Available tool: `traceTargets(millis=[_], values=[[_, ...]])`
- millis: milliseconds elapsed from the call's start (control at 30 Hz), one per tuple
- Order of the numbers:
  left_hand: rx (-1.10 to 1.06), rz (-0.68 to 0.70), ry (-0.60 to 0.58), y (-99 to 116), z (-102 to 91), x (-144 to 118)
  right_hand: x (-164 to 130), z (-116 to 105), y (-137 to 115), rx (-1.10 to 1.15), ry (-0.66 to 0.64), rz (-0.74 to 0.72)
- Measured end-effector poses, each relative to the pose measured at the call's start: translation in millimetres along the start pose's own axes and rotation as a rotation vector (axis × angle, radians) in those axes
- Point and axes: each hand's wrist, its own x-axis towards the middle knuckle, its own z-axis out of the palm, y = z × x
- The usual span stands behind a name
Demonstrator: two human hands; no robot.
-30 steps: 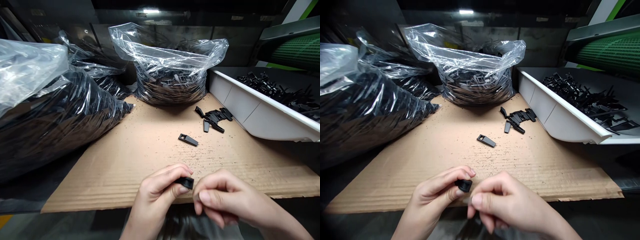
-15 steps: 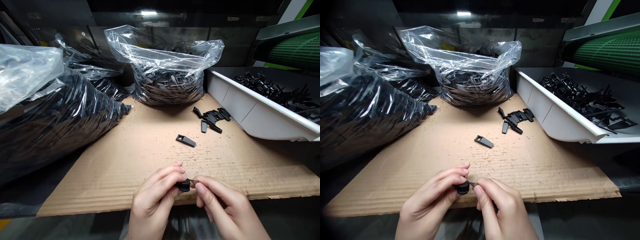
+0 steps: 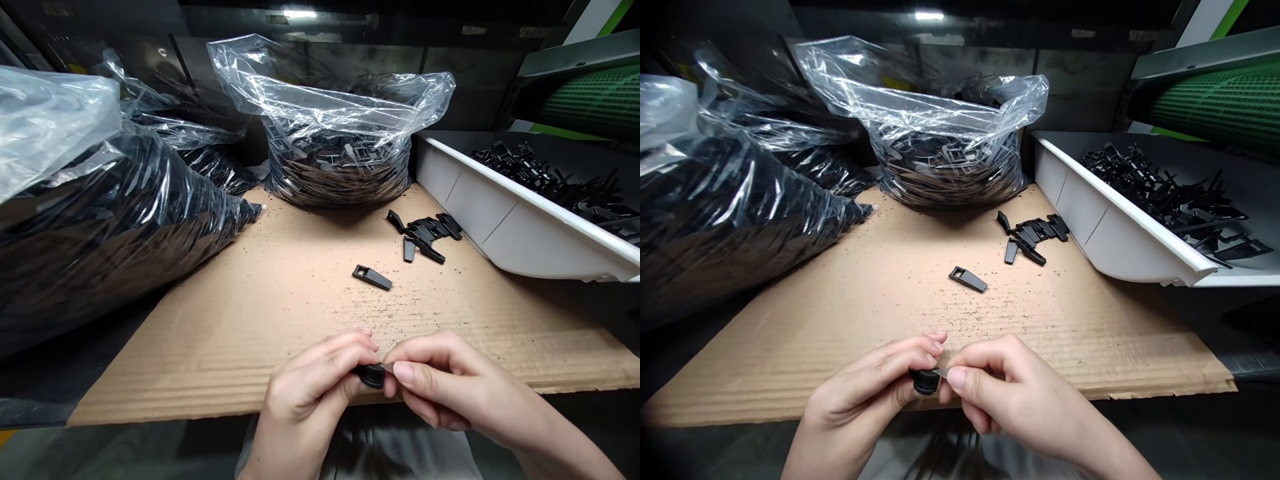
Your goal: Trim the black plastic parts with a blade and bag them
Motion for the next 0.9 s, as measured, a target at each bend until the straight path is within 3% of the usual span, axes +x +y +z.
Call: traceTargets(millis=[167, 300, 367, 433, 500, 567, 600, 667, 767, 833, 900], values=[[-0.046, 0.000, 0.012, 1.2, 3.2, 3.7, 4.4, -2.3, 1.8, 0.156, -0.084, 0.022], [0.012, 0.001, 0.035, 2.6, 2.7, 5.9, -0.5, 2.9, -3.0, 0.093, -0.191, 0.125], [0.004, -0.047, 0.057, 3.7, 1.7, 6.1, -5.4, 8.1, -2.0, 0.128, -0.153, 0.116], [-0.003, -0.100, 0.074, 4.9, 1.1, 5.8, -9.8, 14.9, 2.7, 0.196, 0.001, 0.046], [0.005, -0.142, 0.084, 6.2, 1.6, 5.5, -11.7, 22.5, 9.9, 0.128, 0.351, -0.134], [0.015, -0.176, 0.082, 7.4, 3.1, 5.4, -9.5, 29.4, 17.4, -0.144, 0.731, -0.394], [0.010, -0.190, 0.085, 8.0, 4.0, 5.5, -6.8, 32.2, 20.8, -0.308, 0.849, -0.521], [-0.009, -0.207, 0.090, 8.8, 5.6, 5.4, 0.6, 36.0, 26.1, -0.558, 0.911, -0.687], [-0.025, -0.194, 0.105, 8.7, 6.6, 5.4, 10.7, 38.5, 29.4, -0.609, 0.925, -0.777], [-0.013, -0.174, 0.124, 7.8, 6.6, 5.6, 12.7, 38.8, 28.9, -0.520, 0.995, -0.717], [-0.021, -0.181, 0.137, 6.5, 6.6, 5.8, 10.0, 37.9, 27.7, -0.406, 1.039, -0.557]])
